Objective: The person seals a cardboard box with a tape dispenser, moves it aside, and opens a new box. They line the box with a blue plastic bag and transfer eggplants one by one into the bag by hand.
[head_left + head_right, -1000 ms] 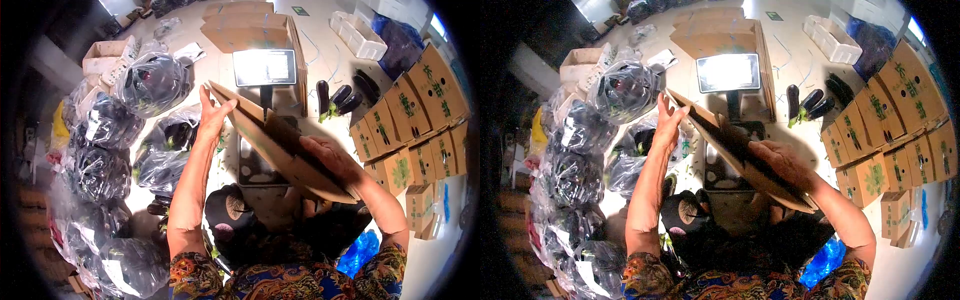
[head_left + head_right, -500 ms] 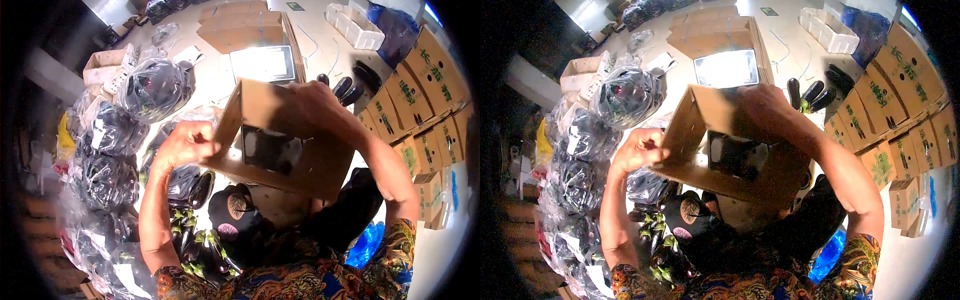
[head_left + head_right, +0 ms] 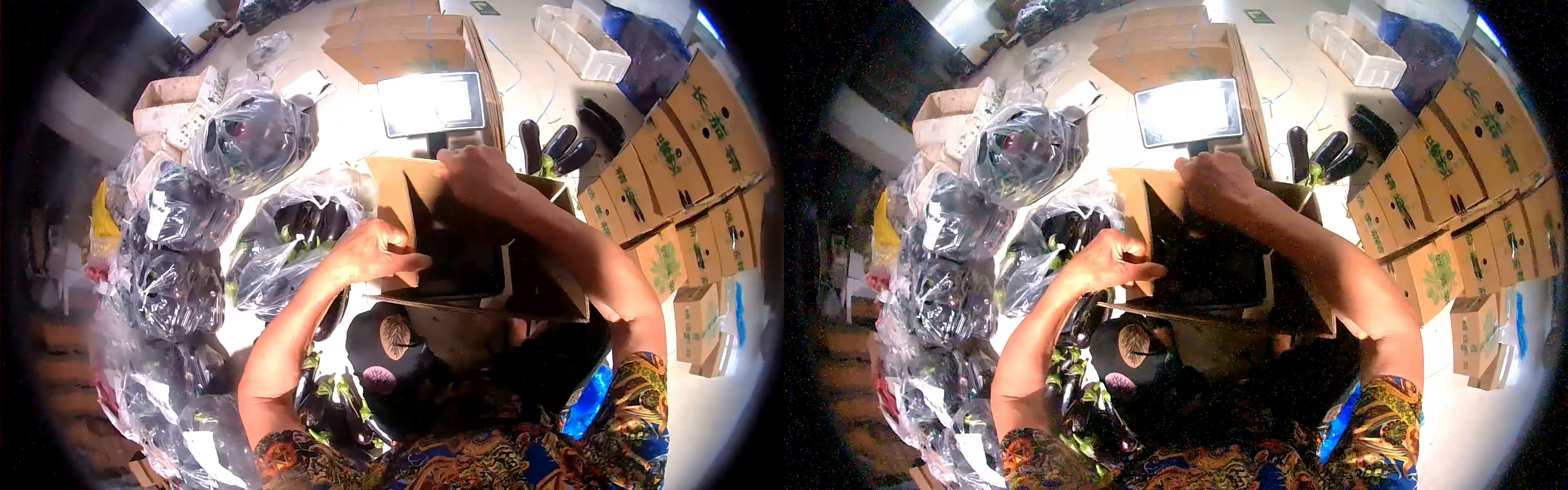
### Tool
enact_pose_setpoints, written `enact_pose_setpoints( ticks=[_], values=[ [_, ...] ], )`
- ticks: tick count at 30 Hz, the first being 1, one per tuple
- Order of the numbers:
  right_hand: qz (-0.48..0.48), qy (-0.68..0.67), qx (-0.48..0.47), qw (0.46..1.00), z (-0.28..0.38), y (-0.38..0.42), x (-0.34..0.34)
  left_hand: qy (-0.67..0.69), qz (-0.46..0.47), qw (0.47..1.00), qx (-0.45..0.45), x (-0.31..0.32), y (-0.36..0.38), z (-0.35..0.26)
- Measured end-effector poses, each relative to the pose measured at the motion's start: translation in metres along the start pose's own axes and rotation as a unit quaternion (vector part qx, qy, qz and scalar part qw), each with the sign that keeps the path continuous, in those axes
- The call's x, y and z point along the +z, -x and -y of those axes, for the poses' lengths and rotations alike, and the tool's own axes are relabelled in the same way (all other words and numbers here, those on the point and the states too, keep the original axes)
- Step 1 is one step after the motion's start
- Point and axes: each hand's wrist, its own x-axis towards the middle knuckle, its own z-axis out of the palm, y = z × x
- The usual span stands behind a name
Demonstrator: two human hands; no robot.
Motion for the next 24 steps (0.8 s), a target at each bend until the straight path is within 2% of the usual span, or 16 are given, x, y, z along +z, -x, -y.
enact_pose_setpoints(
  ticks=[2, 3, 6, 7, 8, 10, 11, 12, 15, 18, 20, 22, 23, 24],
  values=[
    [-0.010, -0.006, -0.013, 1.000, 0.001, 0.000, -0.001, -0.098, 0.013, 0.989, 0.107, 0.003, -0.004, 0.003],
    [-0.010, -0.014, -0.026, 1.000, -0.002, -0.001, 0.000, -0.143, -0.026, 0.963, 0.226, 0.017, -0.022, 0.045],
    [-0.056, -0.047, -0.110, 0.991, -0.022, -0.002, -0.006, -0.103, 0.048, 0.986, 0.125, 0.016, -0.031, 0.045],
    [-0.076, -0.061, -0.147, 0.984, -0.027, 0.001, -0.011, -0.019, 0.064, 0.995, 0.073, 0.014, -0.029, 0.041],
    [-0.148, -0.092, -0.201, 0.964, -0.038, 0.014, -0.021, 0.065, 0.072, 0.995, 0.019, 0.013, -0.026, 0.037],
    [-0.147, -0.144, -0.149, 0.967, -0.047, 0.051, -0.061, 0.033, 0.045, 0.998, -0.022, 0.011, -0.027, 0.040],
    [-0.165, -0.133, -0.170, 0.962, -0.060, 0.072, -0.070, 0.015, 0.043, 0.998, -0.039, 0.010, -0.024, 0.036],
    [-0.182, -0.121, -0.193, 0.956, -0.072, 0.090, -0.075, 0.027, 0.045, 0.998, -0.041, 0.010, -0.024, 0.035],
    [-0.059, -0.086, -0.109, 0.989, -0.080, 0.128, -0.063, 0.063, 0.061, 0.996, -0.034, 0.012, -0.028, 0.038],
    [-0.018, -0.107, -0.165, 0.980, -0.067, 0.116, -0.050, 0.082, 0.058, 0.995, -0.027, 0.018, -0.031, 0.038],
    [-0.058, -0.123, -0.184, 0.973, -0.045, 0.096, -0.024, 0.110, 0.041, 0.992, -0.039, 0.015, -0.024, 0.031],
    [-0.088, -0.108, -0.265, 0.954, -0.032, 0.074, 0.024, 0.174, 0.004, 0.982, -0.070, 0.017, -0.013, 0.030],
    [-0.102, -0.100, -0.307, 0.941, -0.030, 0.066, 0.042, 0.151, 0.001, 0.987, -0.054, 0.018, -0.011, 0.042],
    [-0.072, -0.083, -0.321, 0.941, -0.029, 0.063, 0.051, 0.176, -0.016, 0.983, -0.055, 0.016, -0.004, 0.039]
  ],
)
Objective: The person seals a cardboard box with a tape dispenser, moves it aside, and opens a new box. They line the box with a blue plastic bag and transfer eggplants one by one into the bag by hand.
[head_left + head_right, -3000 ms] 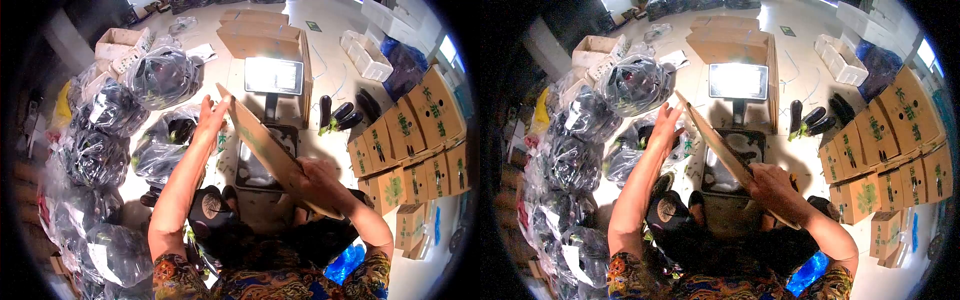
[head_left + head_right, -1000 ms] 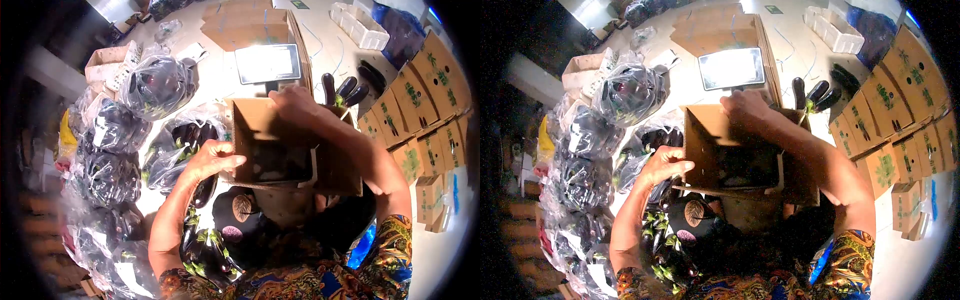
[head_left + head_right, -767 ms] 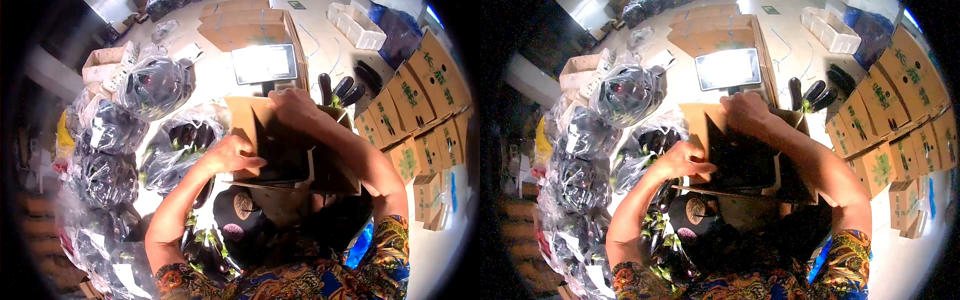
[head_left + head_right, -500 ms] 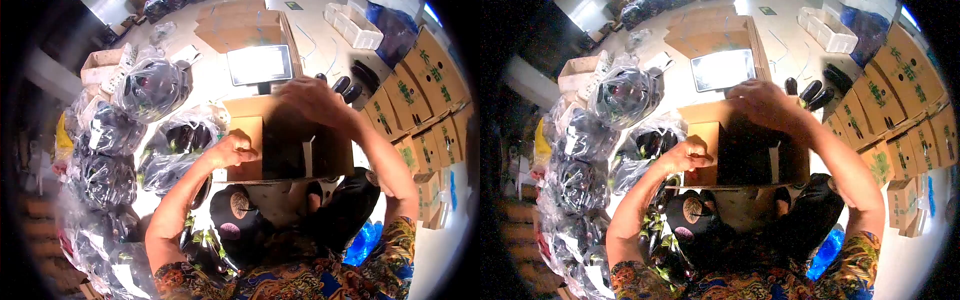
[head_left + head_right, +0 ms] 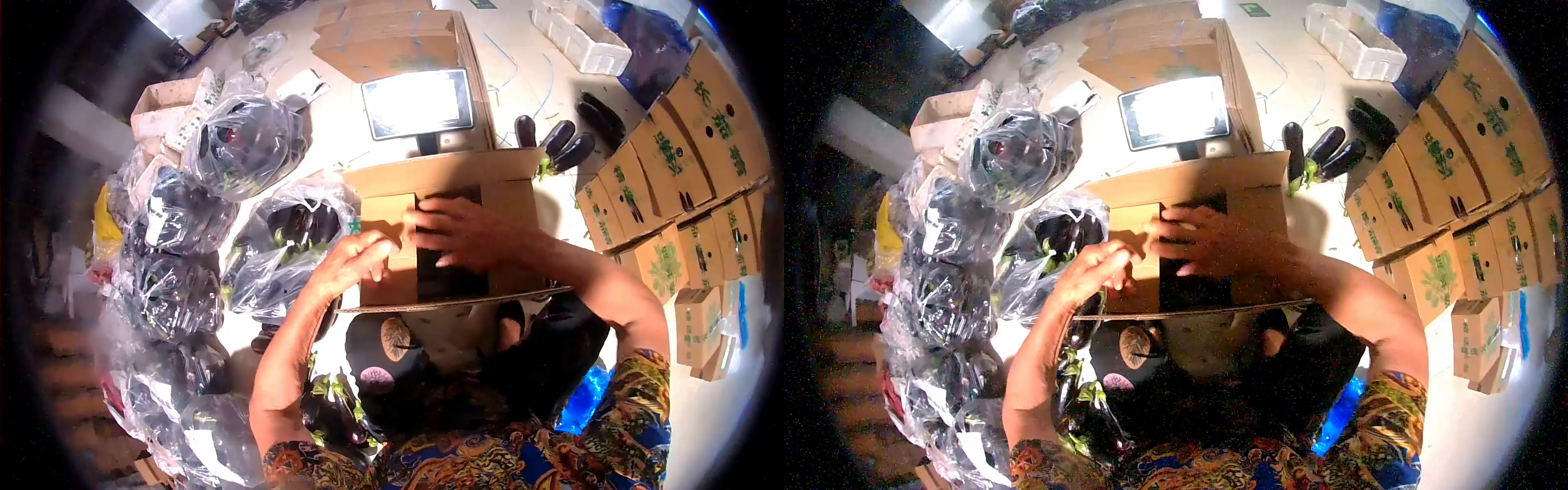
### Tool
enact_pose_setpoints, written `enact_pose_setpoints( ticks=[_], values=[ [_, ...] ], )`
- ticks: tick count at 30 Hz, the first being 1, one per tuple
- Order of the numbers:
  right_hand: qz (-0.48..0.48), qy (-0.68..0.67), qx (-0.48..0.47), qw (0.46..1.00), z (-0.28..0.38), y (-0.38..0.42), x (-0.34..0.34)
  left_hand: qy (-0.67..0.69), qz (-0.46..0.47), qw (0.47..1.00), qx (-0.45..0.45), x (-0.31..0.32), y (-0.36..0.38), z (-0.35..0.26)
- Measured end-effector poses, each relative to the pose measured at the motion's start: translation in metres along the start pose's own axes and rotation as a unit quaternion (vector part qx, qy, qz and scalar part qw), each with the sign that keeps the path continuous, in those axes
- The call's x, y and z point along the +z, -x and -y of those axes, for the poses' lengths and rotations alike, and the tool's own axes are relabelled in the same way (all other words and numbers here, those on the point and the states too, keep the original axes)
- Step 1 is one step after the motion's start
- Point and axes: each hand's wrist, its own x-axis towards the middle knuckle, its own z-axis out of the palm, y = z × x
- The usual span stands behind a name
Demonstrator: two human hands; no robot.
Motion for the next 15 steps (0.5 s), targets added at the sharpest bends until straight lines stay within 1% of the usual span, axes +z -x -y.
enact_pose_setpoints(
  ticks=[1, 2, 3, 4, 6, 7, 8, 9, 10, 11, 12, 13, 14, 15],
  values=[
    [0.035, 0.005, -0.013, 0.999, -0.002, -0.002, 0.007, 0.133, -0.032, 0.990, 0.023, 0.002, 0.008, 0.004],
    [0.072, 0.009, -0.026, 0.997, -0.002, -0.003, 0.013, 0.263, -0.063, 0.962, 0.045, 0.006, 0.017, 0.010],
    [0.072, 0.007, -0.025, 0.997, -0.002, -0.003, 0.013, 0.339, -0.072, 0.933, 0.095, 0.004, 0.028, 0.015],
    [0.074, 0.001, -0.018, 0.997, -0.001, -0.001, 0.015, 0.348, -0.099, 0.919, 0.160, 0.009, 0.042, 0.012],
    [0.081, -0.010, -0.005, 0.997, 0.002, 0.001, 0.018, 0.311, -0.225, 0.892, 0.238, 0.029, 0.058, 0.007],
    [0.080, -0.008, -0.003, 0.997, 0.002, 0.001, 0.017, 0.241, -0.292, 0.913, 0.151, 0.035, 0.057, 0.005],
    [0.077, -0.008, -0.003, 0.997, 0.002, 0.000, 0.016, 0.097, -0.302, 0.934, 0.162, 0.048, 0.055, -0.002],
    [0.074, -0.008, -0.003, 0.997, 0.003, -0.002, 0.017, 0.043, -0.325, 0.930, 0.163, 0.050, 0.046, 0.002],
    [0.050, 0.012, -0.021, 0.998, 0.001, -0.002, 0.017, -0.011, -0.345, 0.924, 0.165, 0.046, 0.033, -0.002],
    [0.028, 0.034, -0.035, 0.998, -0.004, -0.001, 0.017, -0.022, -0.347, 0.928, 0.130, 0.038, 0.025, -0.015],
    [0.007, 0.053, -0.050, 0.997, -0.007, 0.001, 0.016, -0.063, -0.352, 0.927, 0.117, 0.034, 0.015, -0.020],
    [0.026, 0.074, -0.010, 0.997, -0.006, -0.001, -0.003, -0.070, -0.355, 0.927, 0.098, 0.031, 0.004, -0.016],
    [-0.027, -0.123, 0.099, 0.987, -0.011, 0.001, -0.015, -0.077, -0.361, 0.926, 0.077, 0.027, -0.006, -0.005],
    [-0.063, 0.027, 0.048, 0.997, -0.027, 0.001, -0.038, -0.089, -0.370, 0.922, 0.073, 0.022, -0.019, 0.010]
  ],
)
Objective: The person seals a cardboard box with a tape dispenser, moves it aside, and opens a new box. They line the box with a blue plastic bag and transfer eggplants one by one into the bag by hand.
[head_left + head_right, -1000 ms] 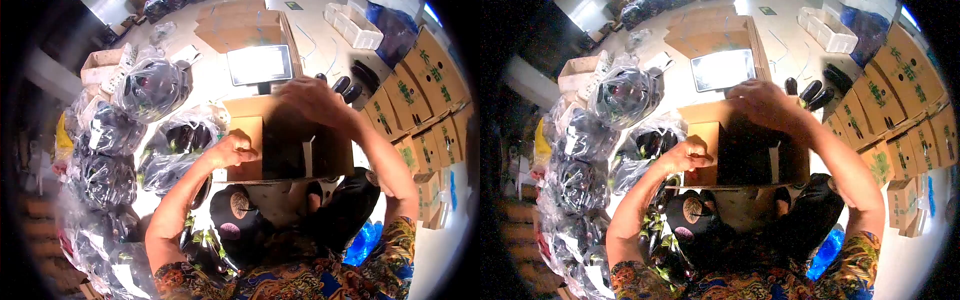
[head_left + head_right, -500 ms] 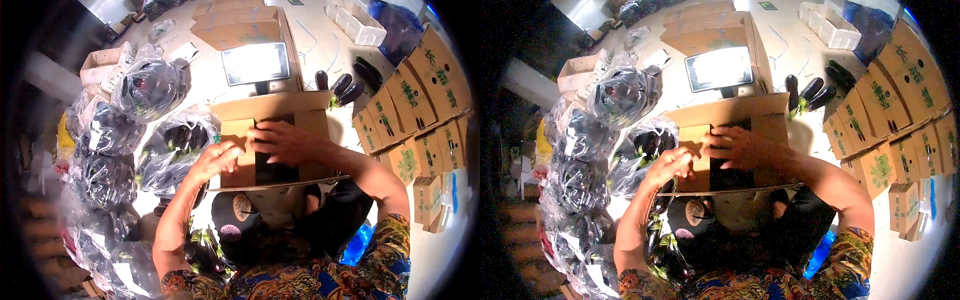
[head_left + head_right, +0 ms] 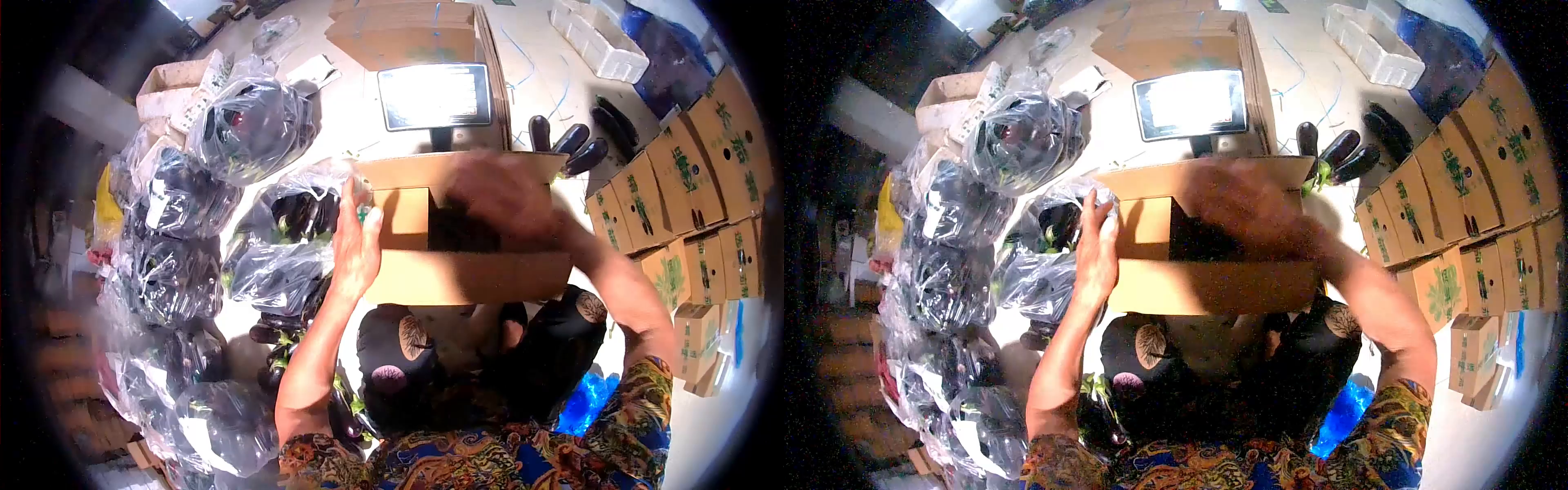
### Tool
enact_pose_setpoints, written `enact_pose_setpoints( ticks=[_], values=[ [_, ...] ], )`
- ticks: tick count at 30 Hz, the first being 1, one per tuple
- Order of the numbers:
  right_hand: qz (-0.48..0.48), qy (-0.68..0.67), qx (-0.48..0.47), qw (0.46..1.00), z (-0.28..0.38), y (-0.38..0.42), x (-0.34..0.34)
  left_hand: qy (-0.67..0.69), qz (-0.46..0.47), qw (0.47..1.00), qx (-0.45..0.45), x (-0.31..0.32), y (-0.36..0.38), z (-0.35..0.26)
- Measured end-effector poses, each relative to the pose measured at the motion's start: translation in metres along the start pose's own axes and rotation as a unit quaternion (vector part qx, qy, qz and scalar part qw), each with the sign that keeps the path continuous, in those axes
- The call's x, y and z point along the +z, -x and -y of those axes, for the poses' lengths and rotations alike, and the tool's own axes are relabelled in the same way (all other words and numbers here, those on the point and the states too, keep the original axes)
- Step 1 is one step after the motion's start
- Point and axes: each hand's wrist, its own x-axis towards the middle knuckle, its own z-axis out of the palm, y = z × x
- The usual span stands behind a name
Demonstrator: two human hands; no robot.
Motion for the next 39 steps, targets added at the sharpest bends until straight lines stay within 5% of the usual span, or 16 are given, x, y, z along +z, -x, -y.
enact_pose_setpoints(
  ticks=[1, 3, 6, 9, 10, 11, 14, 21, 25, 26, 29, 35, 36, 39],
  values=[
    [-0.059, 0.150, -0.044, 0.986, -0.017, -0.004, -0.022, -0.014, -0.006, 1.000, 0.002, 0.008, -0.006, 0.018],
    [-0.042, 0.218, 0.080, 0.972, -0.035, -0.006, -0.036, 0.012, 0.052, 0.998, -0.038, 0.020, -0.012, 0.037],
    [0.286, 0.003, 0.377, 0.881, 0.003, -0.030, -0.059, 0.018, -0.001, 1.000, -0.020, 0.028, -0.013, 0.048],
    [0.275, 0.043, 0.217, 0.936, 0.026, 0.013, -0.043, 0.280, -0.060, 0.952, -0.106, 0.029, -0.012, 0.067],
    [0.241, 0.079, 0.184, 0.950, 0.034, 0.038, -0.024, 0.276, -0.070, 0.953, -0.103, 0.025, -0.008, 0.050],
    [0.242, 0.050, 0.212, 0.945, 0.041, 0.047, -0.017, 0.371, -0.084, 0.917, -0.118, 0.029, -0.007, 0.046],
    [0.254, 0.041, 0.226, 0.940, 0.051, 0.043, -0.019, 0.380, -0.045, 0.909, -0.167, 0.024, -0.005, 0.038],
    [0.217, 0.052, 0.195, 0.955, 0.057, 0.047, -0.015, 0.093, 0.117, 0.987, -0.053, 0.016, -0.033, 0.038],
    [0.162, 0.027, 0.258, 0.952, 0.046, 0.046, -0.007, 0.059, 0.065, 0.996, -0.021, 0.015, -0.030, 0.032],
    [0.083, 0.096, 0.266, 0.956, 0.040, 0.045, -0.004, 0.038, 0.039, 0.998, -0.005, 0.016, -0.027, 0.029],
    [0.106, 0.152, 0.339, 0.923, 0.021, 0.056, 0.009, 0.032, 0.038, 0.999, 0.013, 0.017, -0.034, 0.033],
    [0.052, 0.110, 0.326, 0.937, 0.027, 0.056, 0.010, -0.049, 0.001, 0.996, 0.072, 0.023, -0.043, 0.051],
    [0.030, 0.119, 0.314, 0.941, 0.023, 0.057, 0.013, -0.028, 0.024, 0.999, 0.007, 0.022, -0.043, 0.039],
    [0.022, 0.112, 0.302, 0.946, 0.013, 0.061, 0.021, 0.016, 0.049, 0.999, 0.007, 0.025, -0.045, 0.039]
  ],
)
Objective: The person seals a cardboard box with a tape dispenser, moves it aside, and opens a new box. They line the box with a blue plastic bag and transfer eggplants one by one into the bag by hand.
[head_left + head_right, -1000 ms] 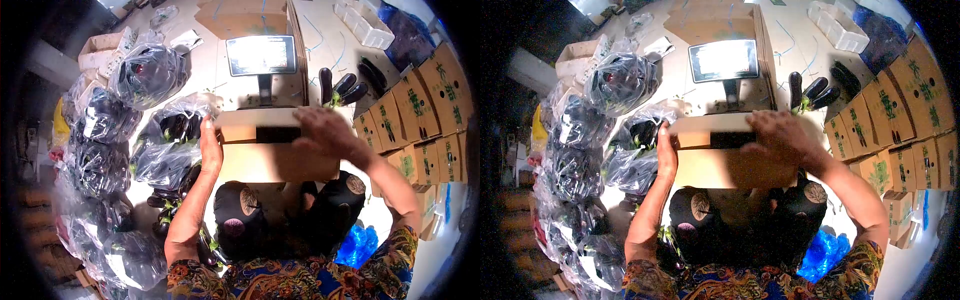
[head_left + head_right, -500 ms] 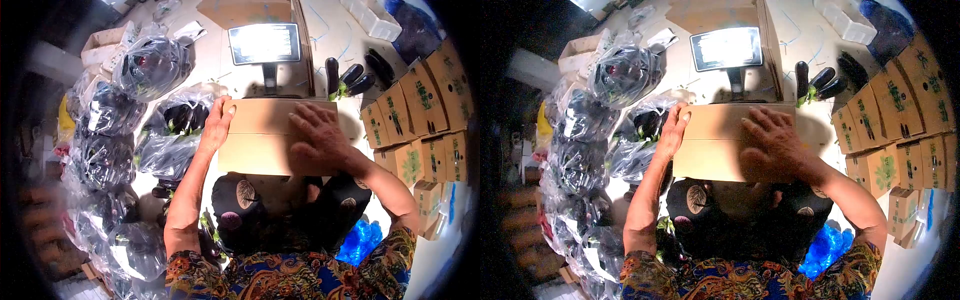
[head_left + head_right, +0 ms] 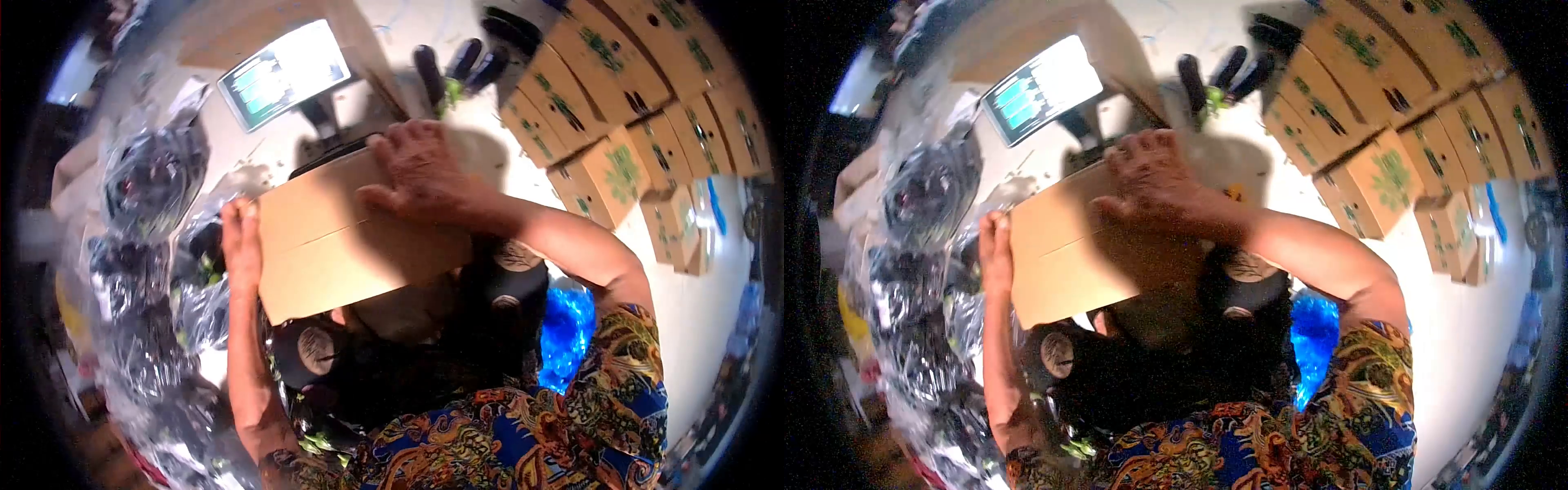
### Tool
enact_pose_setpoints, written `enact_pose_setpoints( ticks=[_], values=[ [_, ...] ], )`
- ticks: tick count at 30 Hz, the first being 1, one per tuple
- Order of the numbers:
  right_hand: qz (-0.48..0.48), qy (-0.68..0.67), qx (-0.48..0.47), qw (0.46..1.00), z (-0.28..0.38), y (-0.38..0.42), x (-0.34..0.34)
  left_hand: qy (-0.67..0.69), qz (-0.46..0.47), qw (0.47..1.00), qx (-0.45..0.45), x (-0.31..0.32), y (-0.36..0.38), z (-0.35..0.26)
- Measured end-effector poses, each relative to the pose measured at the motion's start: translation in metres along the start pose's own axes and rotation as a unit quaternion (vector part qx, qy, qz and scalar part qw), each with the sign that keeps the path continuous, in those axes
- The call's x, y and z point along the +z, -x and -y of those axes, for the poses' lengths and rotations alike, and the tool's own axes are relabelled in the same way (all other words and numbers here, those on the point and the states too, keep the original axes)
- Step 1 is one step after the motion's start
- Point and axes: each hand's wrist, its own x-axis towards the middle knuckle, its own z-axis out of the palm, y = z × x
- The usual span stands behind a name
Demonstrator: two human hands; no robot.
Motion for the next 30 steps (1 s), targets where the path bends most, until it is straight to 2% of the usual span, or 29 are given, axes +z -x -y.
enact_pose_setpoints(
  ticks=[2, 5, 6, 8, 9, 10, 11, 12, 13, 14, 15, 16, 20, 23, 26, 29, 30],
  values=[
    [0.037, -0.022, 0.028, 0.999, 0.005, 0.004, -0.009, -0.023, 0.010, 0.999, 0.029, 0.000, 0.004, -0.009],
    [0.019, -0.090, 0.023, 0.996, -0.003, 0.005, -0.011, -0.047, -0.007, 0.998, 0.045, 0.002, 0.008, -0.018],
    [-0.023, -0.216, 0.052, 0.975, -0.010, 0.008, -0.015, -0.044, -0.013, 0.998, 0.047, 0.001, 0.007, -0.016],
    [-0.109, -0.453, 0.101, 0.879, -0.029, 0.009, -0.023, -0.036, -0.023, 0.999, 0.028, -0.001, 0.005, -0.006],
    [-0.132, -0.428, 0.188, 0.874, -0.054, 0.014, -0.014, -0.030, -0.025, 0.999, 0.027, 0.000, 0.005, -0.008],
    [-0.168, -0.314, 0.194, 0.914, -0.085, 0.028, -0.010, -0.024, -0.027, 0.999, 0.027, 0.000, 0.005, -0.010],
    [-0.136, -0.336, 0.271, 0.892, -0.110, 0.051, -0.005, 0.027, -0.012, 1.000, 0.004, -0.003, 0.002, 0.001],
    [-0.040, -0.372, 0.348, 0.860, -0.129, 0.084, -0.008, -0.001, -0.008, 1.000, 0.011, -0.002, 0.003, -0.004],
    [0.061, -0.227, 0.421, 0.876, -0.153, 0.111, 0.014, 0.013, -0.006, 1.000, 0.007, -0.002, 0.001, -0.001],
    [0.106, -0.224, 0.459, 0.853, -0.170, 0.152, 0.040, 0.026, -0.005, 1.000, 0.001, -0.002, 0.000, 0.002],
    [0.101, -0.201, 0.459, 0.860, -0.177, 0.185, 0.061, 0.037, -0.008, 0.999, -0.003, 0.000, 0.000, 0.002],
    [0.172, -0.142, 0.460, 0.859, -0.182, 0.208, 0.076, 0.048, -0.011, 0.999, -0.008, 0.002, 0.001, 0.000],
    [0.182, -0.131, 0.502, 0.835, -0.185, 0.271, 0.151, 0.065, -0.030, 0.997, -0.020, 0.000, 0.000, 0.009],
    [0.211, -0.124, 0.459, 0.854, -0.180, 0.267, 0.171, 0.047, -0.014, 0.999, -0.011, 0.000, 0.002, -0.001],
    [0.148, -0.197, 0.468, 0.849, -0.174, 0.256, 0.163, 0.051, -0.027, 0.998, -0.012, 0.002, 0.000, 0.002],
    [0.253, -0.156, 0.436, 0.850, -0.162, 0.232, 0.133, 0.056, -0.027, 0.998, -0.026, 0.000, -0.001, 0.006],
    [0.222, -0.148, 0.452, 0.851, -0.161, 0.239, 0.142, 0.060, -0.030, 0.997, -0.028, 0.000, -0.001, 0.007]
  ],
)
